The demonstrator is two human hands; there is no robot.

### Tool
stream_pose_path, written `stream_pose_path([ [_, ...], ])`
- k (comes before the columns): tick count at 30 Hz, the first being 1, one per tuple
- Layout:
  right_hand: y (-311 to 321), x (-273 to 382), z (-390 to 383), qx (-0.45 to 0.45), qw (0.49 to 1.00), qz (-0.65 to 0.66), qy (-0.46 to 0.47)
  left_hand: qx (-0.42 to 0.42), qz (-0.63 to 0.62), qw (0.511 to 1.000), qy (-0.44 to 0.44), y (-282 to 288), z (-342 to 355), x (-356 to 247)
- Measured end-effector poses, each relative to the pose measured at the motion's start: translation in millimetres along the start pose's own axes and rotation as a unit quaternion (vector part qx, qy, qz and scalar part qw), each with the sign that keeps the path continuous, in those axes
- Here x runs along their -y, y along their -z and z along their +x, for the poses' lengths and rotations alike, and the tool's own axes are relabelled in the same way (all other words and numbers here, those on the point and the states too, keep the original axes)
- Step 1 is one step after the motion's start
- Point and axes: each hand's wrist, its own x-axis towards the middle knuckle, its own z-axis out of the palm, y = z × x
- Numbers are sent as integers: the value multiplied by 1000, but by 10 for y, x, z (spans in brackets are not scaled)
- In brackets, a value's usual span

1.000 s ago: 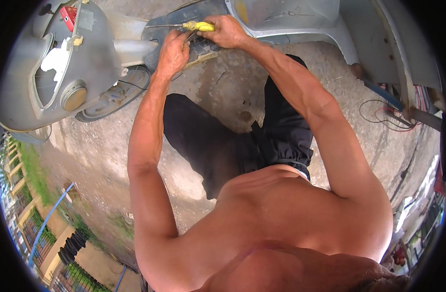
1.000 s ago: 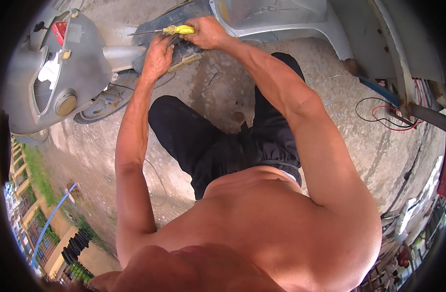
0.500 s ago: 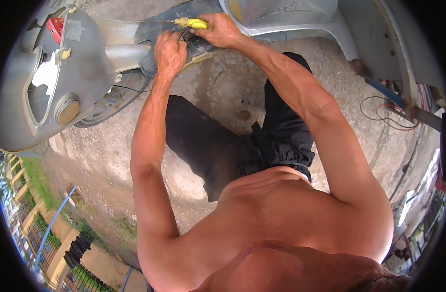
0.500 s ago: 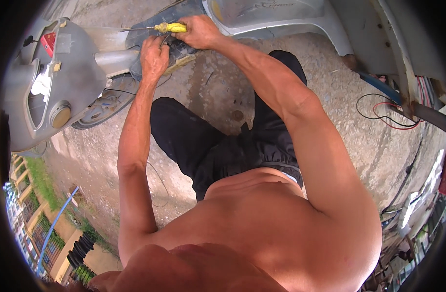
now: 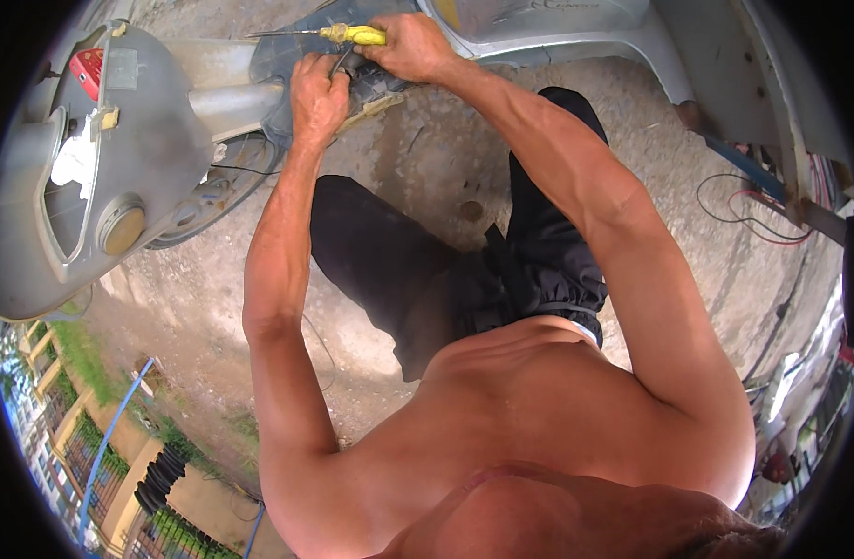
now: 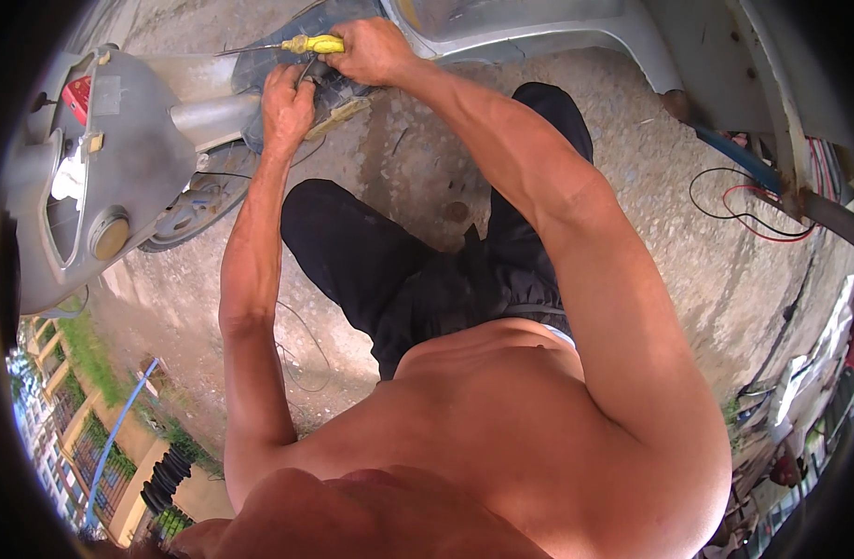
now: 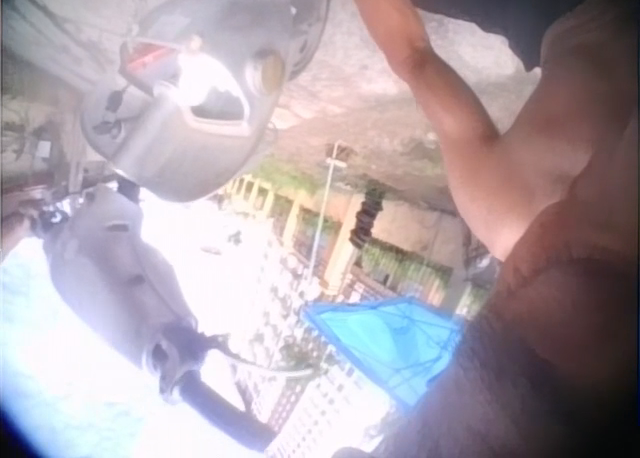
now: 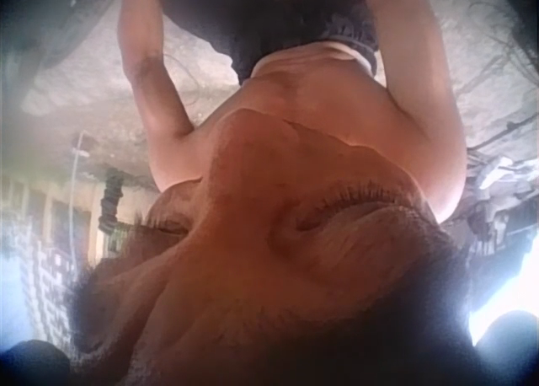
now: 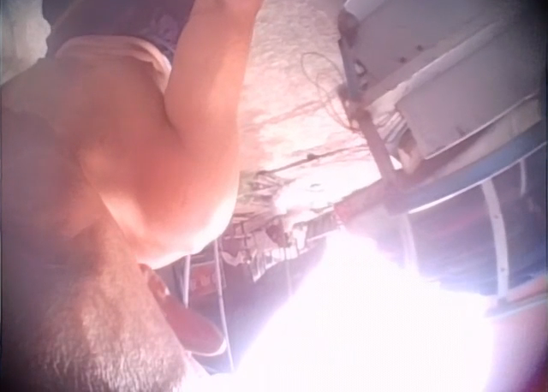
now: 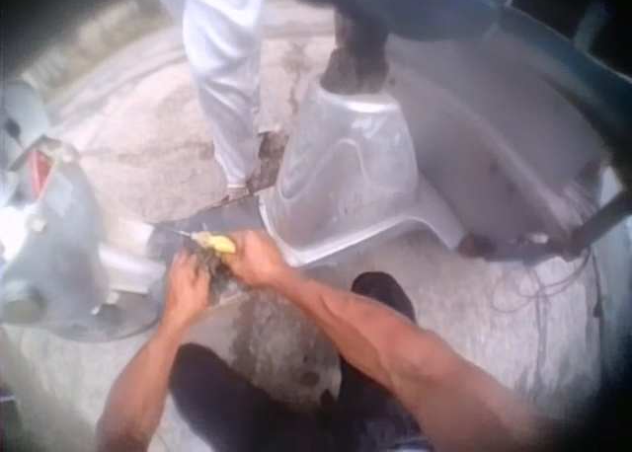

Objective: The person uses a screwdriver to pry off a plastic panel from a scooter, then handles wires near the battery and replaces the panel.

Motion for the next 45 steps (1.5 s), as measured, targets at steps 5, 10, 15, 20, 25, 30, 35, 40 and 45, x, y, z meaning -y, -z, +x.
stream_pose_path([
  [5,23,-31,21,33,999,-11,-14,67,-67,993,68,115,25,-80],
  [10,53,2,10,49,999,1,2,42,-5,999,-2,93,-34,0],
  [15,70,-29,-11,41,999,2,14,8,19,1000,-24,38,-60,-61],
  [20,89,14,-40,37,999,31,2,-23,50,998,-18,-18,-62,-38],
  [25,92,-4,-27,37,999,24,-9,1,53,999,2,39,1,-41],
  [30,99,-6,-21,43,999,18,-6,27,43,999,20,94,4,-84],
  [35,107,-42,-31,50,997,46,19,12,18,1000,17,106,-33,-93],
  [40,136,-24,-39,76,993,87,20,-58,-4,998,10,31,-141,-117],
  [45,175,-75,-38,78,979,184,-29,-122,1,992,-8,-36,-196,-179],
])
